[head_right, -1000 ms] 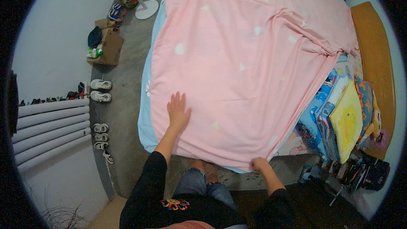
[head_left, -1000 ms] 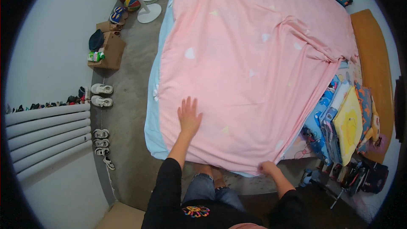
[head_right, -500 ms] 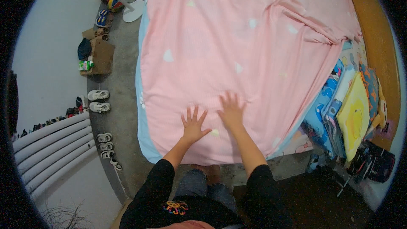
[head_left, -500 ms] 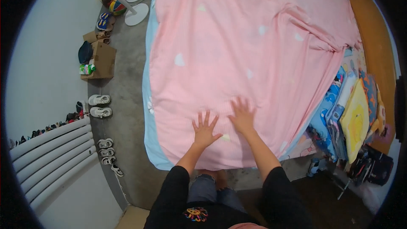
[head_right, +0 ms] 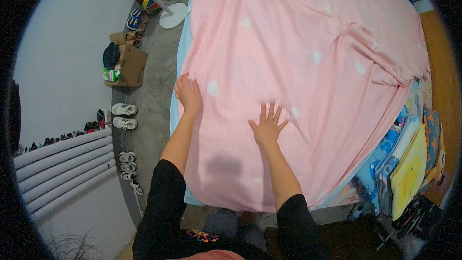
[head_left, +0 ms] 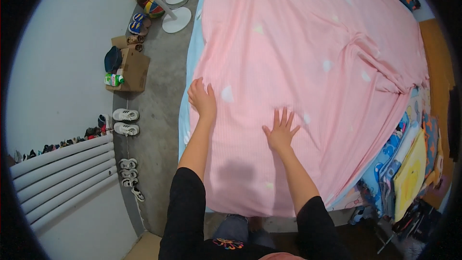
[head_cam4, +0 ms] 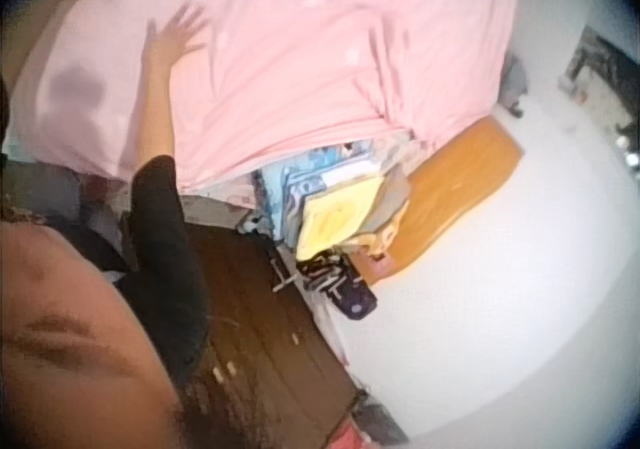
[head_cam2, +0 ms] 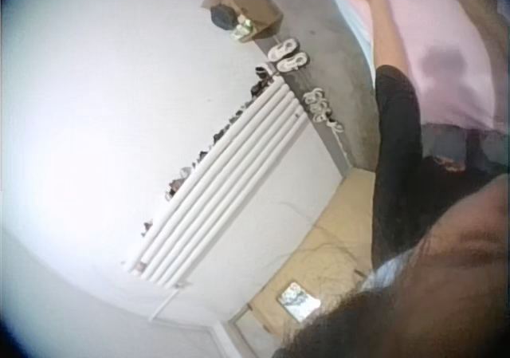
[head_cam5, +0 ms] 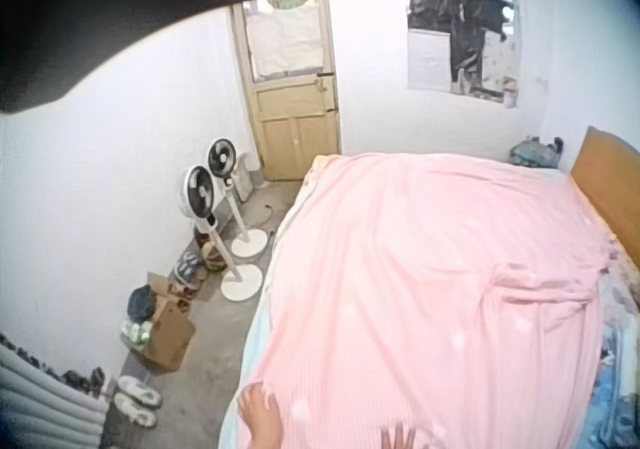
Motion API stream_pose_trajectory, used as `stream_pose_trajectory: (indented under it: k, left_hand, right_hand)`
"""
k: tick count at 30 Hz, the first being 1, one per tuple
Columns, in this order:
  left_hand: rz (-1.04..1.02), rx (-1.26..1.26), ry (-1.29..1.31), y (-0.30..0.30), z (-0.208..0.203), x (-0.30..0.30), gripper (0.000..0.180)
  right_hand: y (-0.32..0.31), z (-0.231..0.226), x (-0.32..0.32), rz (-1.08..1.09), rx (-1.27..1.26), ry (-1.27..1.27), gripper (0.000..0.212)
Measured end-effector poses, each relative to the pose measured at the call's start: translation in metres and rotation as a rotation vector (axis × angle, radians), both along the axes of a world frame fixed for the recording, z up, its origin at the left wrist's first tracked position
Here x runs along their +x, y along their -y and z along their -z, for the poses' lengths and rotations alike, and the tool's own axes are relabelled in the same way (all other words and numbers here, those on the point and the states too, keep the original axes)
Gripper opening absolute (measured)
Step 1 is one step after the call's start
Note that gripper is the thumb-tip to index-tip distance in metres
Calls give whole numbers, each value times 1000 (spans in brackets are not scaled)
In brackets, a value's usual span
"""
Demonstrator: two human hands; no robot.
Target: The person spreads a pink blanket over the bed, folds a yellow and blue comforter, and arranges a pillow and several stuffed animals including a monkey, a carrot, and a bear.
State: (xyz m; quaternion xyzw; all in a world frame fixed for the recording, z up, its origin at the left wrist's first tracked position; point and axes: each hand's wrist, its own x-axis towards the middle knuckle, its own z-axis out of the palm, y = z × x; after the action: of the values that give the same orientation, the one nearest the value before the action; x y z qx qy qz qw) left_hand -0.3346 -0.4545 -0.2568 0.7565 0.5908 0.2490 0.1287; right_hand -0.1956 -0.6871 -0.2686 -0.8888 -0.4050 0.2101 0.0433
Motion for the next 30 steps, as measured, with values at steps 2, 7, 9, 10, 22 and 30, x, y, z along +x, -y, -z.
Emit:
stream_pose_trajectory:
  k: [2,7,9,10,22,30]
  left_hand:
    - [-47,-8,-43,-29,12,-1,41]
    - [-196,-50,-99,-67,22,15,38]
    - [-133,-174,-243,-79,23,7,34]
    - [-138,-177,-243,-86,24,5,34]
    - [32,64,-203,-75,11,-23,64]
    - [506,-155,-366,135,3,-53,65]
  right_hand:
    - [-9,6,-2,5,-57,-38,82]
    - [-10,21,3,1,-128,-31,86]
    - [-12,21,2,19,-191,-74,88]
    - [-13,22,3,14,-194,-73,88]
    - [-11,41,-1,-34,-192,-8,91]
    - [-10,33,-2,0,-176,-49,90]
